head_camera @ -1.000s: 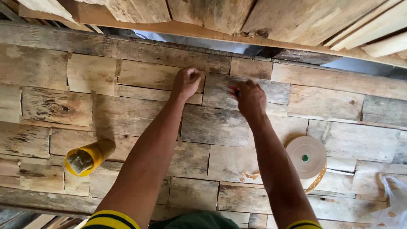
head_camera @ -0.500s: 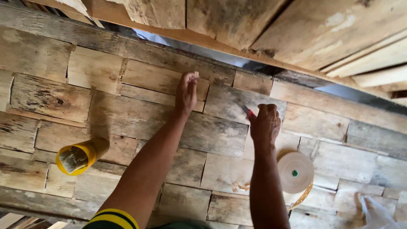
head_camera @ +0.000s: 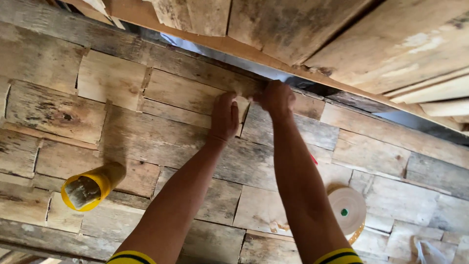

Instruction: Applying thin strips of wood veneer to a wooden surface using a utility knife and adhesive tape.

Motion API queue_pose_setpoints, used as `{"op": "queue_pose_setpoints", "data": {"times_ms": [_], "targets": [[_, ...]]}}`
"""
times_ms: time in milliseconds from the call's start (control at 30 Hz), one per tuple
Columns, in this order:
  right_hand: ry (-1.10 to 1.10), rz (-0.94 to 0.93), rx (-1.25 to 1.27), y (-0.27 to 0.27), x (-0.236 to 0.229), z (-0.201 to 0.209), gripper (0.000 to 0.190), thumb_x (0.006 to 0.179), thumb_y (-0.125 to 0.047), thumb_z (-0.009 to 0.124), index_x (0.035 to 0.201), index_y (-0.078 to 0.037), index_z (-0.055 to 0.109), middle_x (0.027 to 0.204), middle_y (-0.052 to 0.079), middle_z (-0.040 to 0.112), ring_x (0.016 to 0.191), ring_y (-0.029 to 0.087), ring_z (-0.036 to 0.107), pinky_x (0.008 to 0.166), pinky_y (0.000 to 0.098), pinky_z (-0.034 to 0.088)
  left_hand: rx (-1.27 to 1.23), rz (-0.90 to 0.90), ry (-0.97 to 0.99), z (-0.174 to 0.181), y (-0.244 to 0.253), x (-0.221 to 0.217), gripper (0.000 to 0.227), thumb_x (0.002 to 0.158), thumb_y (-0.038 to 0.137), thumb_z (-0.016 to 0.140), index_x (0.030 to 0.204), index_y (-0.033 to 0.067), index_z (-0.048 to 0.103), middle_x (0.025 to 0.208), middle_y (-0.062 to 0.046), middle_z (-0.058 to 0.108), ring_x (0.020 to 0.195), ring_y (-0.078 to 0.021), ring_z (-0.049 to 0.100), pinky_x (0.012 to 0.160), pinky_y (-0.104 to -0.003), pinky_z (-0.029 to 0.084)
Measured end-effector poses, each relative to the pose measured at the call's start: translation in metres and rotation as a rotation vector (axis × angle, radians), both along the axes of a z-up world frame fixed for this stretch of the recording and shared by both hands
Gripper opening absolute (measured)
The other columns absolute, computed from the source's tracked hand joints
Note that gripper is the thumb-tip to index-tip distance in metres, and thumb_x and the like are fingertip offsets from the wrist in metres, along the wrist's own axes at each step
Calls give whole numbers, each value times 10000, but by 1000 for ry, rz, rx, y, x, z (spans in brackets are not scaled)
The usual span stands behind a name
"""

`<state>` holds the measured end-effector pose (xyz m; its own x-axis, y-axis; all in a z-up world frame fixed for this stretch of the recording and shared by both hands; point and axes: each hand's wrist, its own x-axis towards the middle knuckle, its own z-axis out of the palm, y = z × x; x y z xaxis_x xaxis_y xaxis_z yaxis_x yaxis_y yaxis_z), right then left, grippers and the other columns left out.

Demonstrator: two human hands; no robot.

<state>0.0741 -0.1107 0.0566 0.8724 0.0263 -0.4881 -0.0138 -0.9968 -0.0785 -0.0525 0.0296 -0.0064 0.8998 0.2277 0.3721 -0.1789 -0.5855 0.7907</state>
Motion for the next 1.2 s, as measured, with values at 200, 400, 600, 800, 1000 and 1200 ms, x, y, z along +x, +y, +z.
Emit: {"op": "queue_pose_setpoints", "data": {"times_ms": [200, 400, 600, 800, 1000, 1200], "targets": [[85, 102, -58, -29, 20, -55, 782, 683, -752, 831, 1029, -51, 786, 1001, 198, 768, 907, 360, 748, 756, 477, 603, -77, 21, 29, 15, -2, -3, 249, 1051, 98, 495, 1269, 1, 565, 1196, -237, 614, 1129, -422, 574, 1008, -499, 476], [-108, 220, 66, -22, -16, -46, 761, 693, -687, 809, 1109, -54, 736, 980, 246, 725, 866, 423, 714, 716, 532, 574, -37, 32, 33, -7, -3, -4, 272, 1032, 84, 500, 1279, -6, 570, 1224, -250, 606, 1142, -444, 554, 1024, -517, 453], [-512, 215, 447, -19, -53, -53, 830, 770, -488, 898, 1313, 39, 558, 1157, 272, 629, 1045, 467, 604, 848, 538, 515, -104, 12, 63, 8, 2, -2, 307, 1017, 85, 483, 1299, 15, 584, 1258, -217, 634, 1182, -408, 597, 1065, -486, 472], [-380, 154, 482, -26, -60, -44, 583, 745, -323, 889, 1150, -25, 594, 1098, 206, 634, 1022, 445, 602, 853, 541, 498, -271, -43, 100, -1, 6, 1, 295, 1078, 161, 470, 1297, 6, 592, 1258, -209, 663, 1175, -372, 638, 1045, -457, 492], [-255, 82, 673, -49, -55, -28, 339, 924, -109, 622, 1261, -74, 619, 1130, 176, 684, 1035, 368, 677, 836, 462, 556, -571, -88, 393, -29, 22, 20, 370, 1028, 335, 535, 1133, -8, 626, 1037, -157, 715, 991, -276, 685, 893, -397, 523], [-199, 15, 807, -39, -87, 41, 167, 981, -152, 640, 1095, -106, 752, 1070, 125, 739, 970, 252, 737, 822, 391, 589, -708, -314, 86, 9, 21, -14, 425, 1087, 336, 416, 1105, -5, 669, 1007, -120, 703, 966, -231, 680, 945, -362, 529]]}}
